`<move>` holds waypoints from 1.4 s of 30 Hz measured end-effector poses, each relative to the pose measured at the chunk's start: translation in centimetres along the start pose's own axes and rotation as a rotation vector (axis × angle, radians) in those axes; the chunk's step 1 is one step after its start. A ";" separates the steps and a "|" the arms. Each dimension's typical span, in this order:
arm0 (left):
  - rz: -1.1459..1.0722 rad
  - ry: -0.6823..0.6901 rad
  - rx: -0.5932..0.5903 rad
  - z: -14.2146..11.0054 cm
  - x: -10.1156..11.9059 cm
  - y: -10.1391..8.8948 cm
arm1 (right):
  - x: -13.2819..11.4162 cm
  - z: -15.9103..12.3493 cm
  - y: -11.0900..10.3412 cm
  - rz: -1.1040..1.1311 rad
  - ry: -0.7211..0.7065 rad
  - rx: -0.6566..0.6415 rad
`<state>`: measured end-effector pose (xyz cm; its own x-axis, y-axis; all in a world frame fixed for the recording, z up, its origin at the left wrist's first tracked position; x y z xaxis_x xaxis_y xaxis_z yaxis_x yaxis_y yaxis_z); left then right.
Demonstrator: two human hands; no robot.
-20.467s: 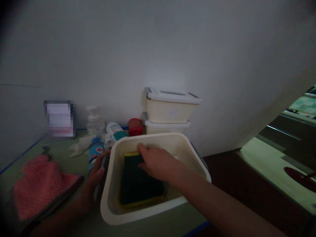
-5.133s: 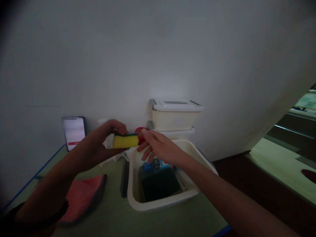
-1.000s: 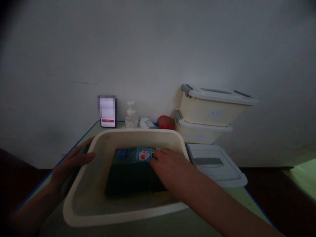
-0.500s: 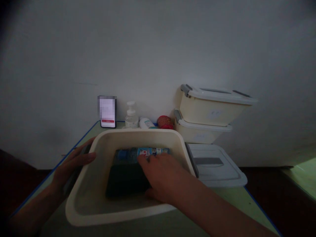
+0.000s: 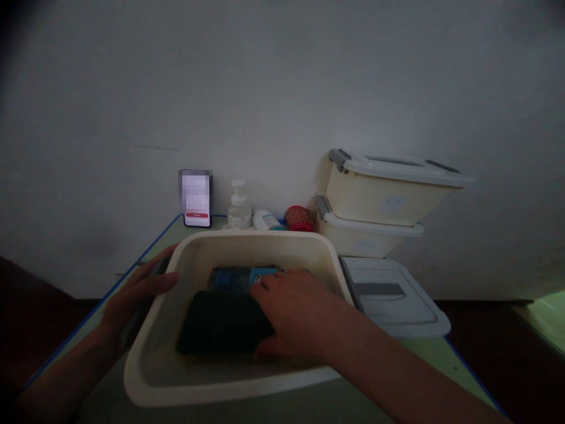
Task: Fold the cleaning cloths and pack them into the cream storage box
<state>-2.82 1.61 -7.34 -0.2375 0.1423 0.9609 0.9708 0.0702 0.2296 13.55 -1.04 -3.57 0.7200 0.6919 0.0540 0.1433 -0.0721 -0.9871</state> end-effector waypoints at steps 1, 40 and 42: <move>0.009 0.003 0.000 0.0 0.0 0.0 | 0.3 0.0 0.1 0.036 -0.008 -0.014; -0.190 -0.091 -0.039 2.5 -2.7 -0.8 | 16.6 -10.6 8.9 -0.044 0.471 -0.074; -0.192 -0.084 -0.051 2.4 -2.6 -0.6 | 17.1 -10.3 9.7 -0.082 0.493 -0.108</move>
<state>-2.84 3.54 -10.31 -0.4182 0.2132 0.8830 0.9074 0.0542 0.4167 34.24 2.65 -10.63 0.9344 0.2789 0.2216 0.2638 -0.1236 -0.9566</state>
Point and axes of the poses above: each hand's wrist, its own z-axis towards the middle knuckle, its own y-axis out of the palm, x = y × z, the point moved 10 cm from there along z, towards the middle knuckle, and after that the axes turned 10 degrees about -z, right-handed, at the moved point
